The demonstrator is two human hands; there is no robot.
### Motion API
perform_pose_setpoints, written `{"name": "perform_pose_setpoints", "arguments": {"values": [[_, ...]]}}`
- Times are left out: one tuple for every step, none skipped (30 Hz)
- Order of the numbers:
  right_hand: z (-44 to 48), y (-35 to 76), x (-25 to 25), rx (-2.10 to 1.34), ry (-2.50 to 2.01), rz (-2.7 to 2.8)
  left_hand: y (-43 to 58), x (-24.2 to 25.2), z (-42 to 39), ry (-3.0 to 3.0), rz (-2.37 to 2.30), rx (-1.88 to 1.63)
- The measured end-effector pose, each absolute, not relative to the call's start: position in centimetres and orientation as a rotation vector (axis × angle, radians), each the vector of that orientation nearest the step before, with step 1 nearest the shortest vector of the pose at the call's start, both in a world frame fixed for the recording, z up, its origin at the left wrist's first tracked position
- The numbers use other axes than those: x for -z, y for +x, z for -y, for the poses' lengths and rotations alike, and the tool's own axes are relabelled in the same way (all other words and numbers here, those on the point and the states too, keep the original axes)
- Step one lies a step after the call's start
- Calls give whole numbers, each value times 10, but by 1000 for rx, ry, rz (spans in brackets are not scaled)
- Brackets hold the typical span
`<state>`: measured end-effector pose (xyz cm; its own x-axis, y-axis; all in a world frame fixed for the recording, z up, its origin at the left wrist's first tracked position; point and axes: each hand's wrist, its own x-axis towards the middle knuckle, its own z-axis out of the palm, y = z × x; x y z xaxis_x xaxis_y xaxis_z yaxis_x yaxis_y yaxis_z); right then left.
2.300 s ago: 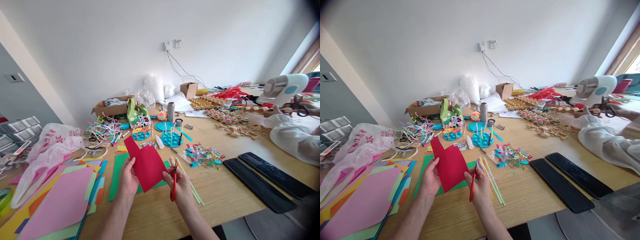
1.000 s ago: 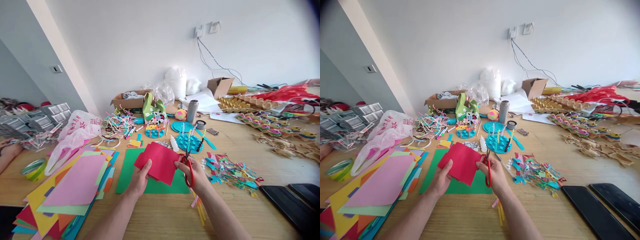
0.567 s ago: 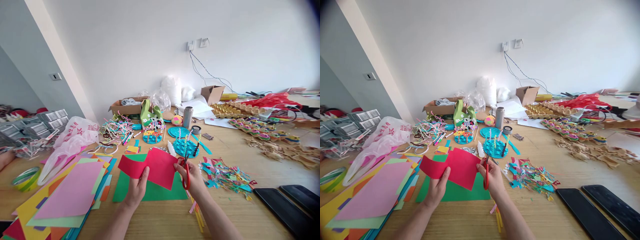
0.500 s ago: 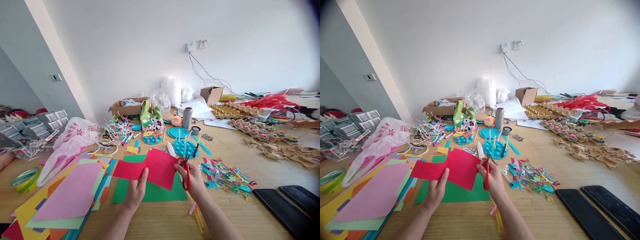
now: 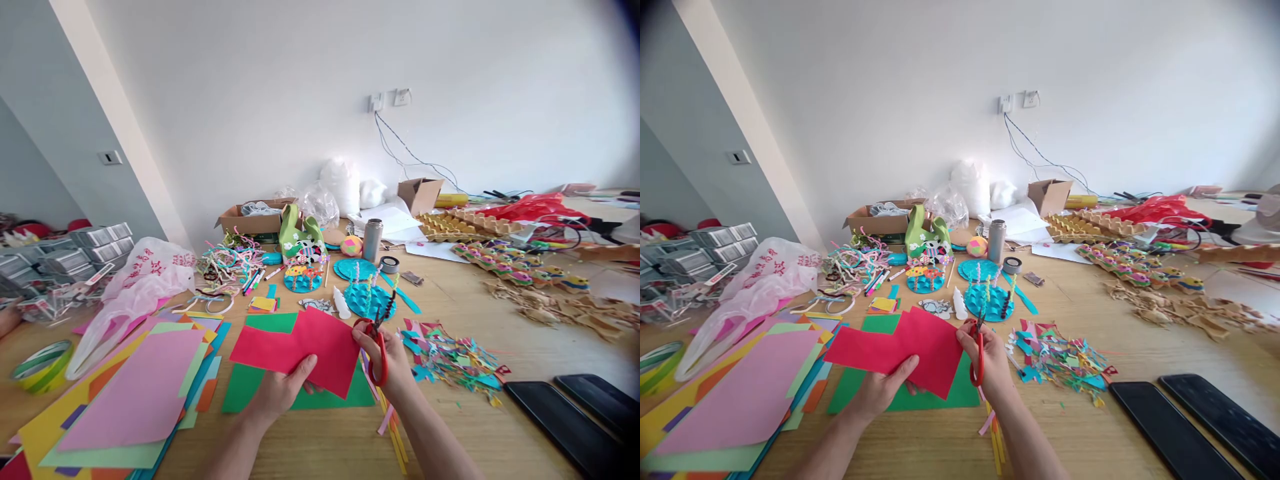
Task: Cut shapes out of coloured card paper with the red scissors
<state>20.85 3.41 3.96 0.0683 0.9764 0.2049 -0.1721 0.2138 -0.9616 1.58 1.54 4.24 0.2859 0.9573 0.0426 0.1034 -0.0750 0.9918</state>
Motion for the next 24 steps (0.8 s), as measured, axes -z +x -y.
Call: {"name": "perform_pose_setpoints", "arguments": {"values": [[-34,209,-39,-1092,-952,1134,16,-41,-16,1449,-1037,-959],[-34,210,-38,-1087,-957,1131,16,-40,-16,1434,-1037,-949],[-34,210,-38,-1082,-963,1127,17,-38,-17,1416,-1038,-940],[-33,210,-39,-1077,-971,1124,17,-37,-17,1399,-1044,-934],[-33,210,-40,-1072,-978,1118,18,-35,-18,1382,-1055,-940],[-33,210,-40,-1059,-991,1115,18,-34,-19,1365,-1066,-951],[-33,210,-42,-1034,-1014,1117,19,-33,-20,1344,-1073,-968],[-33,210,-43,-1000,-1044,1118,19,-33,-22,1317,-1076,-990],[-33,210,-43,-964,-1077,1116,19,-33,-23,1283,-1078,-1019],[-34,210,-44,-932,-1108,1112,19,-33,-25,1242,-1082,-1056],[-34,210,-44,-905,-1135,1111,19,-34,-26,1196,-1086,-1098],[-34,210,-44,-890,-1153,1114,18,-35,-28,1148,-1093,-1146],[-34,209,-44,-879,-1161,1130,18,-37,-30,1099,-1099,-1200],[-34,209,-43,-865,-1164,1155,17,-38,-31,1052,-1100,-1249],[-34,208,-41,-846,-1164,1188,16,-39,-33,1006,-1100,-1291],[-33,207,-40,-829,-1165,1222,15,-40,-34,965,-1096,-1327],[-33,206,-39,-819,-1169,1251,14,-41,-36,930,-1094,-1356],[-32,205,-38,-816,-1176,1276,13,-42,-37,902,-1093,-1381],[-31,204,-37,-821,-1189,1296,12,-43,-38,879,-1092,-1407],[-30,202,-38,-836,-1207,1313,10,-44,-40,859,-1093,-1438],[-29,200,-39,-861,-1227,1332,9,-44,-41,838,-1096,-1478],[-27,197,-41,-890,-1247,1350,8,-45,-42,816,-1098,-1517],[-25,193,-45,-924,-1272,1369,7,-45,-43,790,-1101,-1553],[-23,188,-48,-966,-1295,1405,5,-44,-44,762,-1106,-1583]]}}
